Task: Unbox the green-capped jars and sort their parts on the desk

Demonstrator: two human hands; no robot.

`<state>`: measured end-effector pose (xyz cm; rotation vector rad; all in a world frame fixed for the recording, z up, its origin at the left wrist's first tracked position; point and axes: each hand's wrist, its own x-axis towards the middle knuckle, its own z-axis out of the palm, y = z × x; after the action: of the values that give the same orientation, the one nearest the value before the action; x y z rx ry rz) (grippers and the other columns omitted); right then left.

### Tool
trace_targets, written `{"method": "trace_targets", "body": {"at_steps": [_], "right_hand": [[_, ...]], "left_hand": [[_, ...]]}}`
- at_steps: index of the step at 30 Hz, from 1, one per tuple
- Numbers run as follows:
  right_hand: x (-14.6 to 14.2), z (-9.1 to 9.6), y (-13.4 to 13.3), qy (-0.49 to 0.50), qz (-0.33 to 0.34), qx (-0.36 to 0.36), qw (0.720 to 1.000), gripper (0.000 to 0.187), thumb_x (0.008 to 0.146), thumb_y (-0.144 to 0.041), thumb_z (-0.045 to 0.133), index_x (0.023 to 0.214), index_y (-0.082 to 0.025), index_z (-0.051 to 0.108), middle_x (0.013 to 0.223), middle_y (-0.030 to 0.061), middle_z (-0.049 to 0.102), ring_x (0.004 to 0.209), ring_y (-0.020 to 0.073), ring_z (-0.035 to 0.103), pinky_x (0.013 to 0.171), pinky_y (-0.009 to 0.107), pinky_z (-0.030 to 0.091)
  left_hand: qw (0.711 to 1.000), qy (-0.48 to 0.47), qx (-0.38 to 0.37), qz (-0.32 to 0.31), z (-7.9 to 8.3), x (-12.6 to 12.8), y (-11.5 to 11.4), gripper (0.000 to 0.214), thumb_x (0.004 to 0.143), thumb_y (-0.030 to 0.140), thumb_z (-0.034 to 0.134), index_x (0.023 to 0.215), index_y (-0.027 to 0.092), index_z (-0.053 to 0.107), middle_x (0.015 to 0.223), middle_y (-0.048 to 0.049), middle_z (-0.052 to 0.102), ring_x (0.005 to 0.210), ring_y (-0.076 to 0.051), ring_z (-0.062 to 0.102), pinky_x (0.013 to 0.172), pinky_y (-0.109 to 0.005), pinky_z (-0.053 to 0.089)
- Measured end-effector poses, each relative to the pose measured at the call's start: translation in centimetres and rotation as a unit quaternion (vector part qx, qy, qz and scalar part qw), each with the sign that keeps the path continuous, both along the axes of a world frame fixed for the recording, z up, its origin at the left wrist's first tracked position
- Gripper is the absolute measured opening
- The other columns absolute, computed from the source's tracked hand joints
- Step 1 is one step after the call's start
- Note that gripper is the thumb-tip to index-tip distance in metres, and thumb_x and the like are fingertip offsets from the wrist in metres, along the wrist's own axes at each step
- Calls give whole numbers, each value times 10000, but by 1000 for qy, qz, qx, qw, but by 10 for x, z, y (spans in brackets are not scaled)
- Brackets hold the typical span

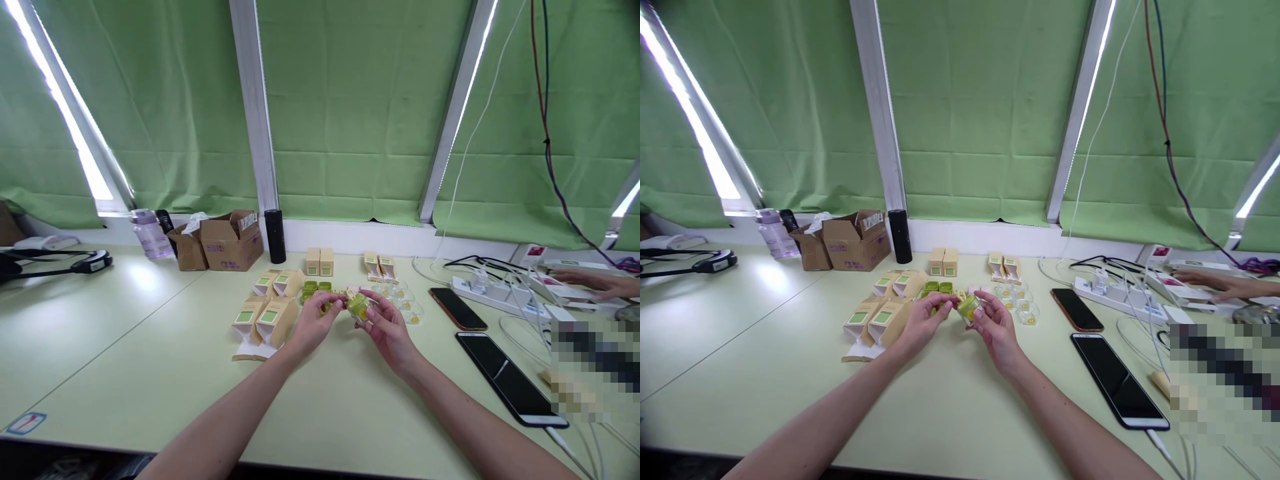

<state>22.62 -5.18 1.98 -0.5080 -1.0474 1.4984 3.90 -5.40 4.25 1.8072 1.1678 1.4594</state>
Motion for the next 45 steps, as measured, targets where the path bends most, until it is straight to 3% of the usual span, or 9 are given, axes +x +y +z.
{"method": "trace_targets", "body": {"at_steps": [4,9,16,24,34,39,42,45], "right_hand": [[-2,-1,1,-32,-51,26,998,585,698,-414,928,1209,-280,678,1072,51,732,951,225,677,757,342,580],[-3,-1,2,-89,-112,73,987,672,647,-396,958,1227,-275,640,1142,65,708,1151,267,651,944,406,585],[-6,-3,0,-96,-128,113,981,694,658,-366,949,1258,-307,606,1161,59,667,1152,263,646,914,424,624],[-7,-5,-1,-105,-129,142,976,669,704,-331,912,1287,-312,584,1225,77,647,1208,270,626,935,427,619],[-7,-12,-4,-210,-117,176,955,627,818,-294,788,1377,-356,509,1342,78,609,1315,271,582,1038,463,566],[-6,-12,-6,-291,-161,244,911,624,838,-240,732,1405,-342,491,1400,80,578,1332,275,554,1096,502,515],[-5,-12,-5,-329,-197,279,881,612,847,-217,704,1411,-319,491,1375,96,599,1275,289,584,1043,506,526],[-4,-13,-3,-340,-213,289,869,586,862,-220,683,1409,-304,492,1315,99,636,1201,287,624,993,493,541]], "left_hand": [[1000,1,1,-6,-2,-2,1,219,906,382,683,1008,228,800,1023,-87,789,972,-255,710,875,-372,544],[999,-40,-7,-33,-8,-2,7,257,898,393,701,1023,181,776,1048,-110,786,961,-244,711,860,-356,556],[997,-64,-13,-37,-6,-1,7,217,865,357,750,994,185,777,1039,-100,784,896,-216,701,833,-347,561],[988,-131,-4,-77,-4,0,7,170,839,327,780,921,179,761,1026,-106,779,985,-242,715,858,-354,566],[990,12,142,-16,-5,4,-2,55,941,194,653,890,213,663,1070,-93,739,1072,-239,632,876,-381,530],[977,70,201,12,-8,5,-3,88,957,150,614,914,225,627,1067,-77,732,1091,-244,592,932,-419,518],[968,93,230,20,-8,6,-4,115,948,118,611,910,227,616,1056,-70,735,1095,-250,580,948,-435,514],[963,109,246,26,-7,7,-5,122,943,109,610,911,227,614,1059,-72,736,1096,-258,580,949,-444,514]]}}
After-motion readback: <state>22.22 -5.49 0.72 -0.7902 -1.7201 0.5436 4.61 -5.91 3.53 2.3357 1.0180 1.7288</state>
